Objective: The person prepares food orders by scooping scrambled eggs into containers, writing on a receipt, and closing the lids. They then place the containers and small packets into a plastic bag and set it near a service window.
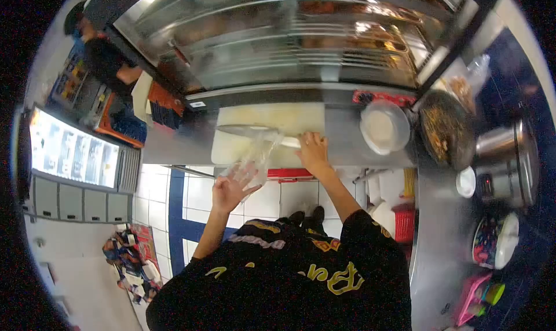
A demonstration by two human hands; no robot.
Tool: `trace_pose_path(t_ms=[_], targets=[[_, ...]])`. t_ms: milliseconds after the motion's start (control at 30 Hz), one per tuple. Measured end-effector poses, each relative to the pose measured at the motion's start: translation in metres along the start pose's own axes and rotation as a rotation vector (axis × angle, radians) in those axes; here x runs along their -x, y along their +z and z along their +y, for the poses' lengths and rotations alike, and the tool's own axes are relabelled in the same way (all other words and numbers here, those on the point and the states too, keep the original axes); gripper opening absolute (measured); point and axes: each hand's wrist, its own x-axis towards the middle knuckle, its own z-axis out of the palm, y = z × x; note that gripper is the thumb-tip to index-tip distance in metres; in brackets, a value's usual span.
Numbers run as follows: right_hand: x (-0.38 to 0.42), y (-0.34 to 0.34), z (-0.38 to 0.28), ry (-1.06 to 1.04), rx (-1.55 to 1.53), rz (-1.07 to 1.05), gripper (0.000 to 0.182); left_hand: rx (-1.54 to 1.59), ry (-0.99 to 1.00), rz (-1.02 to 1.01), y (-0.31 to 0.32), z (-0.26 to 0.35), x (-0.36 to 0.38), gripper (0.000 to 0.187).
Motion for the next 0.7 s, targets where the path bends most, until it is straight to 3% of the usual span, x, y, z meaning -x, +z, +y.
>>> trace_pose_path(t_ms=[67, 100, 167, 200, 267, 300, 367, 400, 433, 467, 567, 600, 633, 667, 700], targets=[[0.009, 0.0, 0.018, -0.177, 0.381, -0.274, 0.04, 0.088, 0.059, 0.076, -0.011, -0.032, 0.006, 0.057], [-0.084, 0.033, -0.017, -0.23, 0.337, -0.184, 0.04, -0.006, 0.117, 0.05, -0.026, 0.061, -0.029, 0.057], [-0.078, 0.028, -0.002, -0.265, 0.394, -0.374, 0.034, 0.056, 0.066, 0.172, -0.034, 0.046, -0.033, 0.053], [-0.075, 0.018, -0.001, -0.276, 0.408, -0.396, 0.034, 0.063, 0.045, 0.197, -0.032, 0.037, -0.041, 0.047], [-0.077, -0.014, -0.016, -0.281, 0.117, -0.321, 0.035, 0.09, 0.024, 0.212, -0.03, 0.035, -0.066, 0.049], [-0.081, -0.029, -0.028, -0.285, 0.121, -0.323, 0.035, 0.101, -0.009, 0.224, -0.03, 0.033, -0.08, 0.051], [-0.087, -0.046, -0.056, -0.197, 0.082, -0.384, 0.033, 0.135, 0.009, 0.124, -0.057, 0.016, -0.117, 0.045], [-0.089, -0.035, -0.049, -0.209, 0.139, -0.341, 0.03, 0.231, 0.067, 0.239, -0.091, 0.002, -0.142, 0.045], [-0.095, -0.038, -0.05, -0.198, 0.147, -0.333, 0.03, 0.325, 0.123, 0.351, -0.058, 0.005, -0.158, 0.047], [-0.106, -0.042, -0.052, -0.255, 0.081, -0.271, 0.029, 0.271, 0.154, 0.671, -0.022, 0.004, -0.163, 0.052], [-0.166, -0.052, -0.056, -0.476, -0.053, 0.093, 0.031, 0.061, 0.105, 0.756, 0.058, 0.027, -0.153, 0.061], [-0.187, -0.066, -0.075, -0.541, -0.084, 0.301, 0.036, -0.016, 0.077, 0.743, 0.052, 0.029, -0.15, 0.072], [-0.208, -0.083, -0.09, -0.608, -0.109, 0.514, 0.04, -0.034, 0.065, 0.734, 0.055, 0.031, -0.146, 0.072], [-0.231, -0.09, -0.083, -0.606, -0.099, 0.535, 0.04, -0.078, 0.155, 0.62, 0.063, 0.035, -0.143, 0.066], [-0.255, -0.096, -0.078, -0.688, 0.117, 0.647, 0.048, -0.121, 0.25, 0.502, 0.072, 0.04, -0.141, 0.06]])
